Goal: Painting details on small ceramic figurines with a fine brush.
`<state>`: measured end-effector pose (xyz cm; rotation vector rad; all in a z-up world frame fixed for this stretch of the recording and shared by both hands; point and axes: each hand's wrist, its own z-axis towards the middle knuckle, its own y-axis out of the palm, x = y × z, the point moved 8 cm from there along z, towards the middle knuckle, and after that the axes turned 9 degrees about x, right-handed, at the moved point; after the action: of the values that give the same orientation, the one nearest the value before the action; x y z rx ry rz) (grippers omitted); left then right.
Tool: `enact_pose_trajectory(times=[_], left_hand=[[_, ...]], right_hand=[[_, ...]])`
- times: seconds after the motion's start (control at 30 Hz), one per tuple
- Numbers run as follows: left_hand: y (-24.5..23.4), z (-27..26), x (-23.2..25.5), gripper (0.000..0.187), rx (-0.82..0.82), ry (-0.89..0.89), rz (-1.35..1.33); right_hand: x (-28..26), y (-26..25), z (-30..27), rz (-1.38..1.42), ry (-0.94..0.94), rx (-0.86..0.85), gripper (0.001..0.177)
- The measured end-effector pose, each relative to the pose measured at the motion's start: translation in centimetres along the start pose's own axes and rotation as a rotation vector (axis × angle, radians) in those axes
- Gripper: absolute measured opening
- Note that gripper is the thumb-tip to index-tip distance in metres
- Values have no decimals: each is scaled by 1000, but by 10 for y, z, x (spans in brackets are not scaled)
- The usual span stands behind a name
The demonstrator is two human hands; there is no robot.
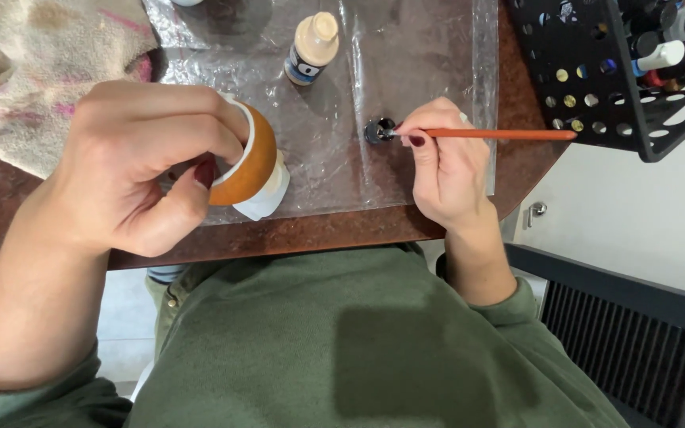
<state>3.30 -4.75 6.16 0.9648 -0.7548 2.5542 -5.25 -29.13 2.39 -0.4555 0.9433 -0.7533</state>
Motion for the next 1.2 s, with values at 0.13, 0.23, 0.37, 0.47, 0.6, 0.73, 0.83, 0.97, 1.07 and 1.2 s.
enact_pose_trajectory(times=[0.13,0.23,0.37,0.47,0.6,0.73,0.83,0.97,1.07,1.2], left_hand=[[-1,1,1,13,7,6,-4],[0,-1,-1,13,8,2,-2],[-1,-2,-3,14,11,-9,15],[-1,-1,-2,14,9,-12,10],[-2,-2,-1,13,16,-8,4],[-3,-4,-1,12,32,9,10],[-5,-7,-1,11,46,23,-3],[-4,-10,0,10,45,47,-14],[-3,-13,-2,11,44,58,-10],[-3,-12,-1,10,40,71,8]], right_hand=[[2,-3,0,44,21,31,8],[6,-2,-4,13,-6,9,10],[39,-25,-17,478,247,304,18],[52,-28,-22,821,479,421,22],[58,-21,-27,1033,667,463,22],[33,-6,-30,1091,703,452,20],[-9,15,-26,1052,522,269,16],[-47,29,-24,666,57,139,12],[-61,36,-20,544,-74,82,16],[-68,40,-20,458,-126,37,20]])
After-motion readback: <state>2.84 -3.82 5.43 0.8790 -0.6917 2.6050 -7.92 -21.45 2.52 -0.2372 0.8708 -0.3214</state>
